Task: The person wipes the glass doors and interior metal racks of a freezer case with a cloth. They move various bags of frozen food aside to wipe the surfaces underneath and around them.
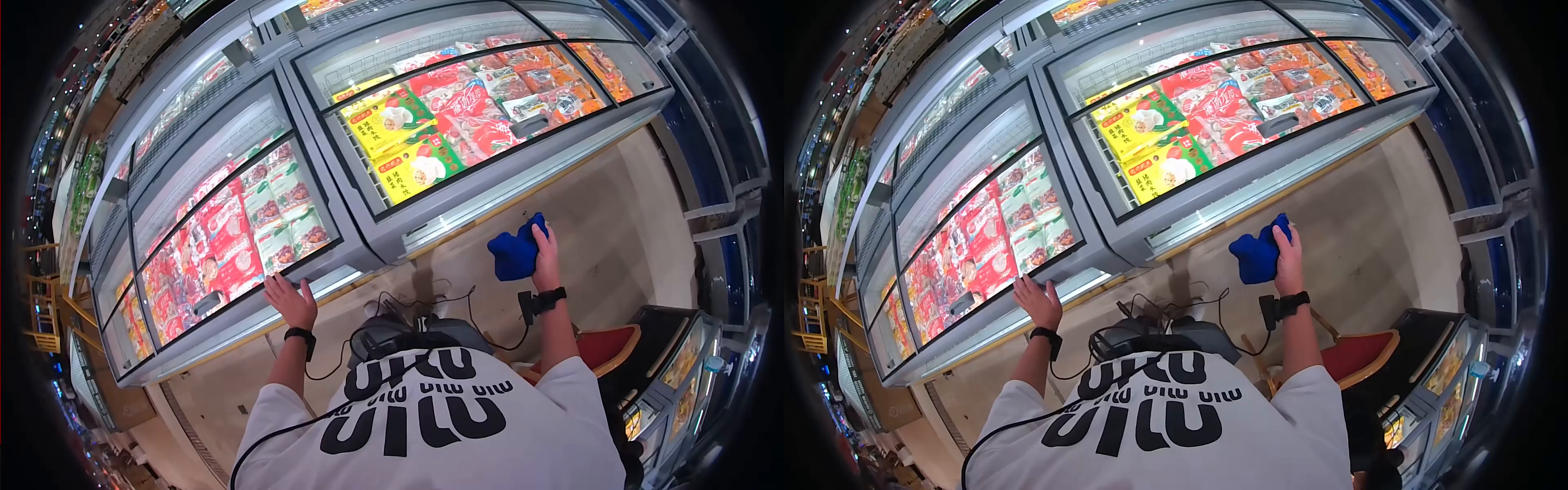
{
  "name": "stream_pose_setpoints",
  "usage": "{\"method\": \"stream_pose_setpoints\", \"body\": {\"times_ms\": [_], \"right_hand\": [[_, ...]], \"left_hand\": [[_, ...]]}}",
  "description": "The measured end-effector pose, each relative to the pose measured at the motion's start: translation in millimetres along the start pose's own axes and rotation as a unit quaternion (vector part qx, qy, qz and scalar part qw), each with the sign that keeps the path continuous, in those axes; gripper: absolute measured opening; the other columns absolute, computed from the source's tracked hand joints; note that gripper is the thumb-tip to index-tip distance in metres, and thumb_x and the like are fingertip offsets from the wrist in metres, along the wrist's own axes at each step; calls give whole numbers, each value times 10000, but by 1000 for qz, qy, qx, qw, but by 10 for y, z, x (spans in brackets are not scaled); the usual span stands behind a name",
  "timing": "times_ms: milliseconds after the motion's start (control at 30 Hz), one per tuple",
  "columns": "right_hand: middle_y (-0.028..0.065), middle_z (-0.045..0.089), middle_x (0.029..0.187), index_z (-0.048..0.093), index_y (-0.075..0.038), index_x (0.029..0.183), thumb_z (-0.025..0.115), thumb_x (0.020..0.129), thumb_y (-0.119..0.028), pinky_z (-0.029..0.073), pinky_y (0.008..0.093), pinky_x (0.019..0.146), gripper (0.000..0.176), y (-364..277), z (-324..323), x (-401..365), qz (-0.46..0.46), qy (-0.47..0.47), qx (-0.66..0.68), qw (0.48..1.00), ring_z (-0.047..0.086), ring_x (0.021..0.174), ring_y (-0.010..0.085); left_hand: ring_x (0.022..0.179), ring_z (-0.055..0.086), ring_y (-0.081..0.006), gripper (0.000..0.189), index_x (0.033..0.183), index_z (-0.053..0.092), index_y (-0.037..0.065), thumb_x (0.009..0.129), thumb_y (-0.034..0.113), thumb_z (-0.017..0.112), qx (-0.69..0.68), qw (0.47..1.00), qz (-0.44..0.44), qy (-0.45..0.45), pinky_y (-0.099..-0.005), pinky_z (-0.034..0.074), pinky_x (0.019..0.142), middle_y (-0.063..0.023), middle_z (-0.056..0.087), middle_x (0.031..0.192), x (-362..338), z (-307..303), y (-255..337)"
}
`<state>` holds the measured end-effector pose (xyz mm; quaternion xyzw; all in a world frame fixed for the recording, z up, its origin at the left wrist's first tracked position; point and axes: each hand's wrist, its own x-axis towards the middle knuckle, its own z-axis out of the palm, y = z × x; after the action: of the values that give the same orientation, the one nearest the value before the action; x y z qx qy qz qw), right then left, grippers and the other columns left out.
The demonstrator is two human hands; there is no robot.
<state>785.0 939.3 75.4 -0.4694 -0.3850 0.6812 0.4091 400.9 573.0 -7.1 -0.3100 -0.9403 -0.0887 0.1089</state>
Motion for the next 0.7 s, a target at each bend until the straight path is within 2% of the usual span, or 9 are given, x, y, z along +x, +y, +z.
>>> {"method": "stream_pose_setpoints", "body": {"times_ms": [133, 200, 233, 300, 367, 400, 567, 633, 700], "right_hand": [[52, 608, 1021, 550, -29, 1183, 606, 940, -203, 479, 283, 859, 304, -78, -22, 244, 21, -31, 29, 999, 594, 944, 144], [60, 616, 1038, 549, -24, 1194, 593, 946, -205, 478, 290, 873, 311, -102, 50, 344, 40, -50, 35, 997, 599, 960, 154], [94, 620, 1073, 539, -20, 1212, 568, 954, -218, 481, 320, 900, 327, -87, 89, 399, 28, -67, 25, 997, 604, 996, 188], [128, 624, 1108, 530, -15, 1230, 542, 963, -231, 484, 350, 926, 343, -83, 111, 514, 10, -86, 4, 996, 610, 1031, 223], [137, 624, 1132, 519, -12, 1250, 528, 968, -222, 483, 357, 932, 352, -61, 110, 685, 2, -75, -20, 997, 610, 1043, 235], [83, 623, 1105, 543, -4, 1221, 566, 951, -202, 477, 314, 906, 336, -114, 147, 742, -4, -76, -12, 997, 606, 999, 178], [81, 628, 1091, 551, -1, 1223, 557, 951, -194, 489, 312, 882, 334, -524, 355, 881, -1, -62, -8, 998, 614, 979, 179], [75, 641, 1058, 562, 6, 1208, 566, 941, -176, 495, 305, 863, 324, -570, 322, 1094, 24, -84, -42, 995, 621, 951, 171], [67, 647, 1022, 581, 11, 1179, 597, 916, -147, 496, 293, 838, 307, -469, 268, 1434, 4, -76, -116, 990, 620, 925, 151]], "left_hand": [[1386, 222, -463, 671, 1421, 271, -79, 935, 306, 528, -2, 1000, 3, 3, -578, 114, 1135, -316, 291, 1455, 59, 88, 229], [1397, 232, -436, 645, 1431, 286, -54, 936, 286, 521, -20, 999, 30, -6, -571, 124, 1136, -291, 291, 1474, 181, 40, 318], [1397, 232, -436, 645, 1431, 286, -54, 936, 286, 521, -23, 999, 27, -11, -571, 124, 1136, -291, 291, 1474, 256, 18, 353], [1407, 248, -400, 614, 1435, 314, -24, 928, 255, 521, -101, 990, 88, -46, -562, 136, 1137, -252, 298, 1494, 457, -5, 492], [1410, 259, -379, 604, 1436, 335, -2, 916, 238, 525, -93, 985, 130, -69, -548, 144, 1144, -204, 324, 1501, 644, -15, 744], [1409, 264, -377, 611, 1430, 354, 5, 907, 268, 531, -117, 983, 123, -65, -552, 131, 1147, -207, 332, 1496, 703, 12, 884], [1411, 265, -368, 615, 1419, 381, 15, 898, 303, 538, -122, 978, 142, -87, -557, 104, 1151, -205, 340, 1494, 802, 98, 1203], [1417, 256, -363, 612, 1418, 386, 21, 900, 308, 539, -117, 981, 130, -82, -554, 95, 1152, -196, 337, 1499, 820, 120, 1243], [1422, 246, -358, 607, 1422, 386, 27, 907, 314, 531, -145, 980, 105, -84, -560, 94, 1150, -190, 334, 1504, 864, 160, 1303]]}}
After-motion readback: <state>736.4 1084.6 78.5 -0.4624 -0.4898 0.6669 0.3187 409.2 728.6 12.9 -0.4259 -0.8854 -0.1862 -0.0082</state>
